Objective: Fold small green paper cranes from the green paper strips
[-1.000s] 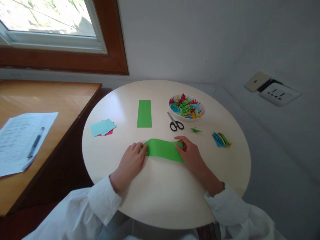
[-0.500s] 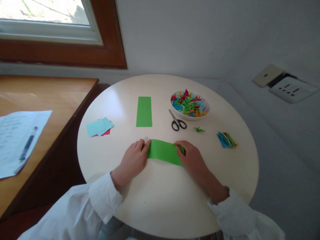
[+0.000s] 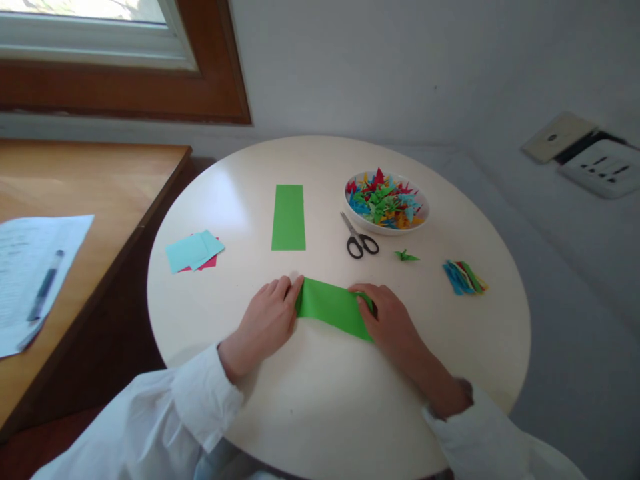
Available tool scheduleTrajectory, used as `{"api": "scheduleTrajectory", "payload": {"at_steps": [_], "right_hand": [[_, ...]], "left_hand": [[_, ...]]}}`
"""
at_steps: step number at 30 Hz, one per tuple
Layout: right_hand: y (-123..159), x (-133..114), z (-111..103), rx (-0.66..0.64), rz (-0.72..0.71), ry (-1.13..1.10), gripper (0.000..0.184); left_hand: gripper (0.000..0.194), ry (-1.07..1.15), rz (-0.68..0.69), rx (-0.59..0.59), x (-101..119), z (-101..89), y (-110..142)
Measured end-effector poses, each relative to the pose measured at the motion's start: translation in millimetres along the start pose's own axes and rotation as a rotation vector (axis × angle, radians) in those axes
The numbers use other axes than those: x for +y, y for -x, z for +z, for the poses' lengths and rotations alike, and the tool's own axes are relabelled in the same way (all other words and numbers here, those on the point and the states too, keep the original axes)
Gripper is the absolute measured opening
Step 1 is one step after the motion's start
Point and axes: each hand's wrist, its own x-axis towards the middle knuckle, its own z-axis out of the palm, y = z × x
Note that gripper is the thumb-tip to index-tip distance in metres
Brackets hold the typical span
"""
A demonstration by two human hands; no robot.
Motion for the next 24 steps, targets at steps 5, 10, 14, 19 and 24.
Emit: {"api": "scheduleTrajectory", "payload": {"at_steps": [5,10,14,19,24], "right_hand": [[3,0,0,-0.001,-0.013,-0.02,0.025],[4,-2,-1,-0.017,0.008,-0.045,0.025],[6,-3,-1,0.033,0.092,-0.095,0.026],[10,-3,-1,0.083,0.191,-0.164,0.034],[13,-4,-2,0.053,0.18,-0.117,0.034]], "left_hand": [[0.05,-0.012,-0.003,0.008,0,1.1,0],[0.051,-0.012,-0.005,0.008,1,2.1,0],[0.052,0.004,-0.002,0.008,0,2.1,1],[0.052,0.067,-0.014,0.005,-2,1.9,1],[0.051,0.055,-0.02,0.003,-3,3.0,1]]}}
